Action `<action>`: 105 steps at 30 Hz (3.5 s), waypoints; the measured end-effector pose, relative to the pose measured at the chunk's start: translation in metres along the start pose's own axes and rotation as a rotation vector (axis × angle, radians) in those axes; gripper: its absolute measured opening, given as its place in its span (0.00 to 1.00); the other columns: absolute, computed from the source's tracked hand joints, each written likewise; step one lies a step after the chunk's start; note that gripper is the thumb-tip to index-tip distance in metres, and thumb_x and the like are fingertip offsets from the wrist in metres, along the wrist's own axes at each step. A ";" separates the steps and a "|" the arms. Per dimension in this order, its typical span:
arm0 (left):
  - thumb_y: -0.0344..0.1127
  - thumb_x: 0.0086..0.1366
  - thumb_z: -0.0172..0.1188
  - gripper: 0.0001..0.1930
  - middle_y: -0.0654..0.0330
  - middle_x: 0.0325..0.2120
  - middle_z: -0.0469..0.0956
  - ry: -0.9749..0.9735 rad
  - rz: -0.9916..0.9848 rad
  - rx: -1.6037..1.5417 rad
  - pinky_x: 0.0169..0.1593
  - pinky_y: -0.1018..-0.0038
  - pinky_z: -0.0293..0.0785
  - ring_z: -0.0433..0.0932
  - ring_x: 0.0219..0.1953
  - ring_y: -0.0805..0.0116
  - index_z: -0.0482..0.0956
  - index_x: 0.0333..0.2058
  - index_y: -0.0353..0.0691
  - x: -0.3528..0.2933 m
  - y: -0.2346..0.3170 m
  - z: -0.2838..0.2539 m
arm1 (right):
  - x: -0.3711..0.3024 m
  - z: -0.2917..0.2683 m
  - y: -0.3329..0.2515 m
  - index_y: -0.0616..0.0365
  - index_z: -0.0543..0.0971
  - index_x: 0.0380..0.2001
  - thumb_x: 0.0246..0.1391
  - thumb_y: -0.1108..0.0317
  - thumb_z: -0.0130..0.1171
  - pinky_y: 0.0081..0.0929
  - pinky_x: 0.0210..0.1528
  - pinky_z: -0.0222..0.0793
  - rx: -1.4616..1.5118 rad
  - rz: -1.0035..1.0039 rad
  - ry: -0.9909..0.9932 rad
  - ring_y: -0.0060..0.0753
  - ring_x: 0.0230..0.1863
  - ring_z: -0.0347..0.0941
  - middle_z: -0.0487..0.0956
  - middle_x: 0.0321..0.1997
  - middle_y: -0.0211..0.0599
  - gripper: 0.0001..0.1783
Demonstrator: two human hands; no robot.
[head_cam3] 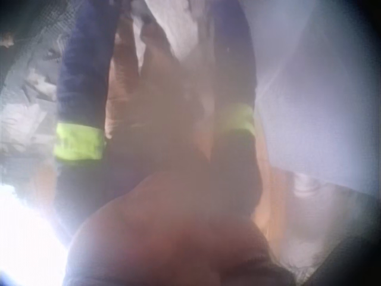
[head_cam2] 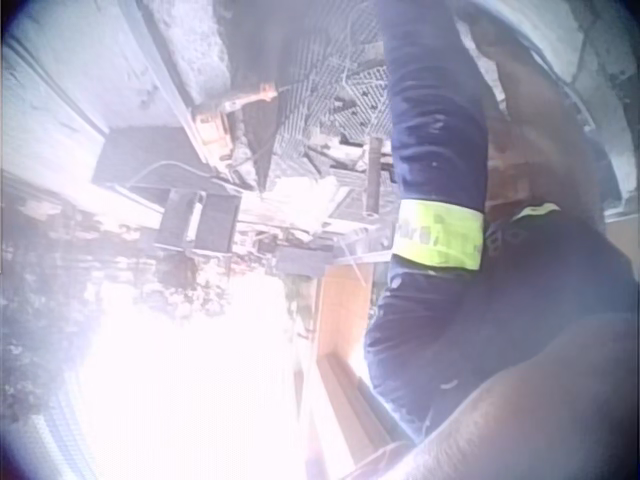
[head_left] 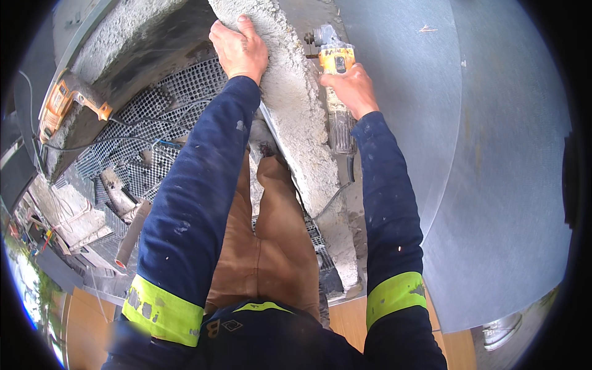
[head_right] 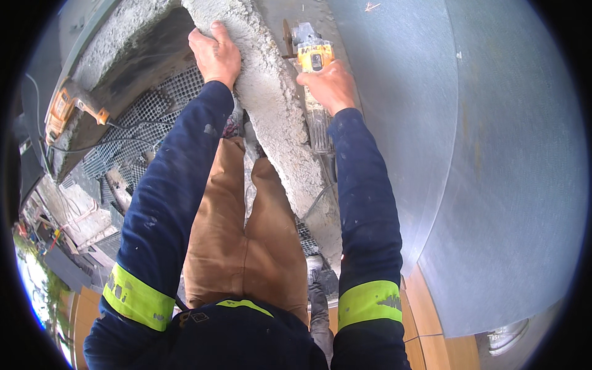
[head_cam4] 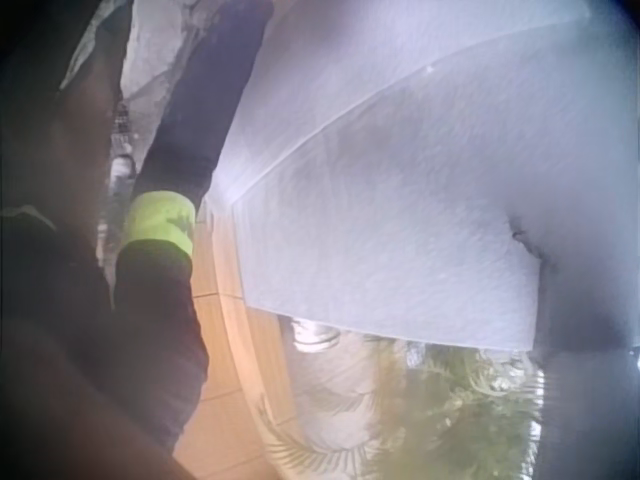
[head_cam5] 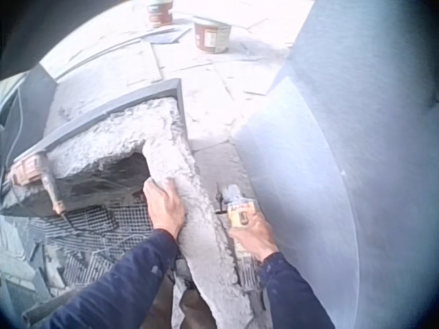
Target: The person uses an angle grinder to cut a concrete stair edge and removes loose pieces. They reposition the grinder and continue cutting along the stair riser while another worker assists by clearing debris.
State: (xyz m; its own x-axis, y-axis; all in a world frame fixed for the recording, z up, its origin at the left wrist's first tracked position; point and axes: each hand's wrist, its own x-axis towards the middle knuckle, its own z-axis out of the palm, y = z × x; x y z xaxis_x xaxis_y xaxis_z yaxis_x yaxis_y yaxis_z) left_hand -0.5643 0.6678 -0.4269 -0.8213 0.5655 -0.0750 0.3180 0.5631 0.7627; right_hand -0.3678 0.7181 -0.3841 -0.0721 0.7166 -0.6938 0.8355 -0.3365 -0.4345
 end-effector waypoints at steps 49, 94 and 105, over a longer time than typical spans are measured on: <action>0.31 0.57 0.61 0.08 0.55 0.31 0.74 -1.129 0.464 -0.068 0.47 0.61 0.71 0.74 0.39 0.51 0.72 0.34 0.39 -0.295 -0.123 -0.204 | -0.177 -0.057 0.172 0.64 0.67 0.49 0.55 0.49 0.54 0.36 0.41 0.70 1.662 -0.036 -0.288 0.37 0.38 0.72 0.73 0.41 0.40 0.29; 0.34 0.65 0.54 0.13 0.49 0.37 0.75 -1.435 0.833 0.150 0.45 0.58 0.72 0.76 0.42 0.47 0.74 0.46 0.36 -0.248 0.106 -0.237 | -0.188 -0.132 0.063 0.72 0.67 0.46 0.34 0.59 0.67 0.38 0.48 0.74 0.047 -0.026 0.180 0.55 0.45 0.78 0.78 0.42 0.61 0.38; 0.37 0.67 0.55 0.12 0.48 0.36 0.77 -1.387 0.489 0.037 0.47 0.59 0.72 0.76 0.41 0.48 0.76 0.43 0.36 -0.227 0.061 -0.212 | -0.097 -0.056 0.066 0.72 0.68 0.52 0.37 0.58 0.68 0.39 0.55 0.70 -0.113 0.097 -0.015 0.54 0.52 0.74 0.76 0.49 0.62 0.41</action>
State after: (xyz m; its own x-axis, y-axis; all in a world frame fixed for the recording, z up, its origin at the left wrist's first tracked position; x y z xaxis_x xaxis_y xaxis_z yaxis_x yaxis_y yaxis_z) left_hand -0.4591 0.4459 -0.2273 0.4639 0.8008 -0.3787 0.4539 0.1523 0.8780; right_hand -0.2751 0.6606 -0.3130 0.0046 0.6746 -0.7382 0.8946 -0.3326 -0.2984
